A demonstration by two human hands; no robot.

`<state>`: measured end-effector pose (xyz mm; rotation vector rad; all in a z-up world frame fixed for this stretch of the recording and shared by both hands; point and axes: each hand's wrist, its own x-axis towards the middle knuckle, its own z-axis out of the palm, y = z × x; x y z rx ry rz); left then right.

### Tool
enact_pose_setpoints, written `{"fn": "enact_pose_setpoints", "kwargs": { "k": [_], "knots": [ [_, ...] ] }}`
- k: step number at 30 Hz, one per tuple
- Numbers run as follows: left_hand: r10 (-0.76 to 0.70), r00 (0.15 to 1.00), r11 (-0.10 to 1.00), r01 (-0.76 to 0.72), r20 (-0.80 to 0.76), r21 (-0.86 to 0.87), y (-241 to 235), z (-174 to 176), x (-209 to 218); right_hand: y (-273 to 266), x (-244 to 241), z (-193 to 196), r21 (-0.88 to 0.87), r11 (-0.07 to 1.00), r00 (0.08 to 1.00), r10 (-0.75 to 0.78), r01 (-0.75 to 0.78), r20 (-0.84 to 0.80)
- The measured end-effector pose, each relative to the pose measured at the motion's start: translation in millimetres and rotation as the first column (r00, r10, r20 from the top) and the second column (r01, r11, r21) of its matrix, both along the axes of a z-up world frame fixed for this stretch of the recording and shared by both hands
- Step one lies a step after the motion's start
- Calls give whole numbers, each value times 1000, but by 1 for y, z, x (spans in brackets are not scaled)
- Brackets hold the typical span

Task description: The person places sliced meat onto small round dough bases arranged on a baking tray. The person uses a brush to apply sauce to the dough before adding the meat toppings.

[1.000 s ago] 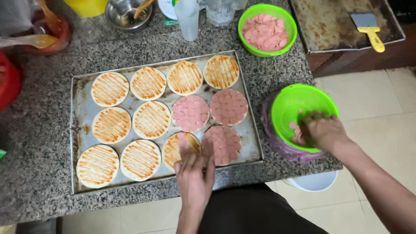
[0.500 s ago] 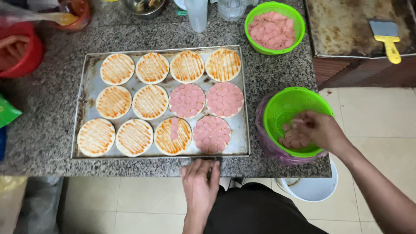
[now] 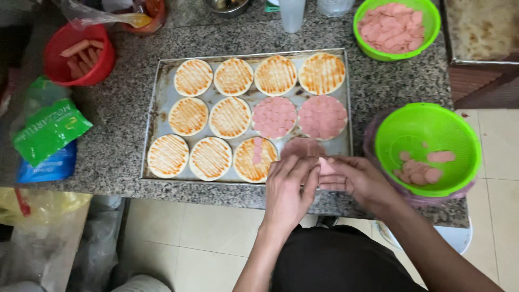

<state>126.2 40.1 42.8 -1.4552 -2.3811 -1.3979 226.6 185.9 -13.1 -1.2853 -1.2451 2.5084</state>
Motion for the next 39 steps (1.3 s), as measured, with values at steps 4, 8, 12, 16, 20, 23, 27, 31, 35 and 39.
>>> {"fn": "enact_pose_setpoints", "kwargs": {
  "k": [4, 8, 12, 16, 20, 23, 27, 31, 35, 39],
  "knots": [
    [0, 1000, 998, 2, 27, -62, -23, -2, -25, -29, -29, 25, -21, 999, 999, 48, -47, 23],
    [-7, 1000, 993, 7, 3, -120, -51, -18, -52, -56, -50, 10, 1, 997, 993, 81, -82, 88],
    [72, 994, 987, -60, 78, -149, -74, -38, -77, -80, -70, -12, -25, 1000, 998, 10, -9, 55],
    [187, 962, 973, -154, 199, -171, -94, -60, -100, -93, -81, -26, -17, 998, 997, -58, 59, 56],
    [328, 918, 914, -248, 224, -323, -107, -80, -120, -95, -80, -28, 52, 993, 988, -108, 103, 114],
    [263, 942, 912, -172, 208, -372, -99, -83, -118, -86, -67, -63, 130, 986, 985, -125, 109, 119],
    [41, 988, 935, 14, 148, -354, -81, -102, -112, -80, -59, -91, 188, 975, 984, -143, 121, 109],
    [68, 998, 912, -67, -11, -406, -80, -120, -111, -83, -62, -83, 178, 976, 984, -146, 127, 103],
    [112, 983, 901, -162, -144, -404, -79, -120, -110, -84, -63, -75, 166, 983, 985, -106, 83, 135],
    [147, 965, 900, -222, -218, -376, -78, -126, -108, -84, -64, -78, 166, 983, 986, -101, 78, 135]
  ]
}}
